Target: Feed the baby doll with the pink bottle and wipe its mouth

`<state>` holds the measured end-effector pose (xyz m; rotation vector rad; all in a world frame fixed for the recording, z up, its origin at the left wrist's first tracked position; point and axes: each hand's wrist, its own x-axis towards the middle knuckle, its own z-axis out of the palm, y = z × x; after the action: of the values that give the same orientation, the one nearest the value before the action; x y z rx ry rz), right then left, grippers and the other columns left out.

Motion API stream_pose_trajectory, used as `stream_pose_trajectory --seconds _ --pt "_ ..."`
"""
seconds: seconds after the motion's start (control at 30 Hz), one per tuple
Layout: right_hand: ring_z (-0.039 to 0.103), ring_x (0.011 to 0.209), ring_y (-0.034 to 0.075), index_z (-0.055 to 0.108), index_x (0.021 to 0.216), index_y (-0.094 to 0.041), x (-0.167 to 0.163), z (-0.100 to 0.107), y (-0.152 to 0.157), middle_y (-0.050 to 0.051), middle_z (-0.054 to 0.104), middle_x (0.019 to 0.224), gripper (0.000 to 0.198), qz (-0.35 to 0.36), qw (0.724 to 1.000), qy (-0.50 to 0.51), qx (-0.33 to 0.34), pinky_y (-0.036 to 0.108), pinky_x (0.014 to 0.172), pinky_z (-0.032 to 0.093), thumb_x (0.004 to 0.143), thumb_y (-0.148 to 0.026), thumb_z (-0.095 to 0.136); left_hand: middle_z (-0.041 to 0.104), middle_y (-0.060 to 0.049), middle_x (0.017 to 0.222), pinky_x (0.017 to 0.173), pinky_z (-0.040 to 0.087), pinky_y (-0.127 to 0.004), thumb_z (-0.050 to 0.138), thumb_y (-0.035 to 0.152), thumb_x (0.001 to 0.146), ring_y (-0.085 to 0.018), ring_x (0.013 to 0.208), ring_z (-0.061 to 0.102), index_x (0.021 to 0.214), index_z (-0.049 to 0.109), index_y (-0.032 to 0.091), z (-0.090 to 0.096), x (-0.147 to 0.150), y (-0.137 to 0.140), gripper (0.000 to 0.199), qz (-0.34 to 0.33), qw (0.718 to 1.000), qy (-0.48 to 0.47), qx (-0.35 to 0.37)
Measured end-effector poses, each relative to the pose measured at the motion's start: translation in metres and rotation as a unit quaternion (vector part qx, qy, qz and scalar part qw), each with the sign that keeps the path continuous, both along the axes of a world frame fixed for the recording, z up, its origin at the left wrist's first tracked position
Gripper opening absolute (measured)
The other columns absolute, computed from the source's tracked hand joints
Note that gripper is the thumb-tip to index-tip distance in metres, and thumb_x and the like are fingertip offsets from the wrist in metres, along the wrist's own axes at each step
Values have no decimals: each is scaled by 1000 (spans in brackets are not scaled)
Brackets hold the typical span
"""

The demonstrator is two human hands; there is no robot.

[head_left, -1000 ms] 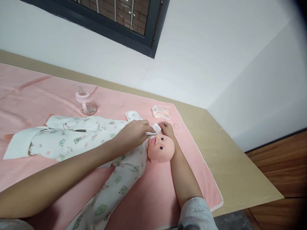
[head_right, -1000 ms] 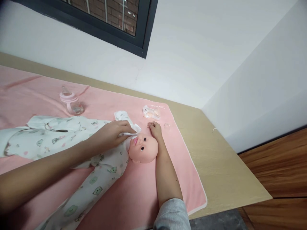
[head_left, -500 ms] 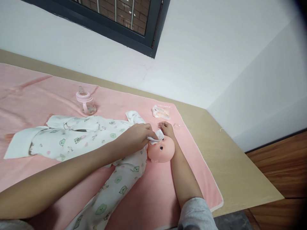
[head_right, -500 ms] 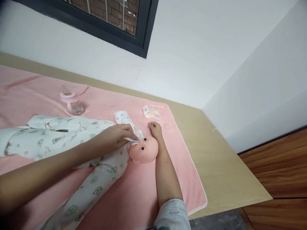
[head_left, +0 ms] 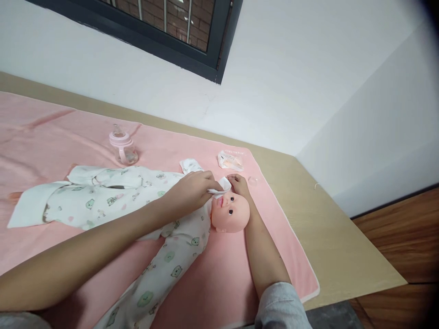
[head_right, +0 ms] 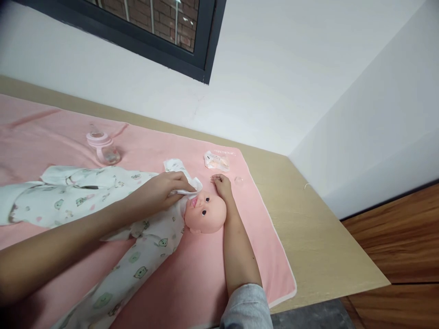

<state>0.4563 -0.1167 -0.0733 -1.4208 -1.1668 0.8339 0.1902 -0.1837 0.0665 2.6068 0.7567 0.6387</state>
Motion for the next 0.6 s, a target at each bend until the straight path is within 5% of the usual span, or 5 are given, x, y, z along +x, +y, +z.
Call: stream_pose_trajectory --seconds 0.2,0.3,0.43,0.6 --pt "62 75 15 64 82 -18 -13 55 -15 4 67 89 15 16 999 8 46 37 84 51 72 -27 57 60 -6 106 87 44 -34 48 19 86 -22 100 58 104 73 22 7 -19 27 31 54 996 -67 30" --pt "61 99 19 64 82 -21 -32 98 -35 4 66 101 12 74 985 -63 141 38 92 49 77 -25 53 58 -9 114 92 44 -38 49 23 85 -24 104 57 104 73 19 6 -30 46 31 89 992 -59 62" --pt "46 127 21 67 88 -26 -72 143 -73 0 58 128 18 164 914 -287 234 45 112 34 84 -20 51 60 -9 117 96 42 -39 49 27 86 -26 107 56 104 73 18 7 -37 57 31 96 993 -28 66" --pt "35 135 23 68 96 -26 -105 156 -94 0 61 126 25 174 844 -448 237 48 112 34 88 -16 47 63 -8 115 95 42 -37 46 26 85 -25 107 57 104 72 18 9 -38 53 33 56 996 -25 58"
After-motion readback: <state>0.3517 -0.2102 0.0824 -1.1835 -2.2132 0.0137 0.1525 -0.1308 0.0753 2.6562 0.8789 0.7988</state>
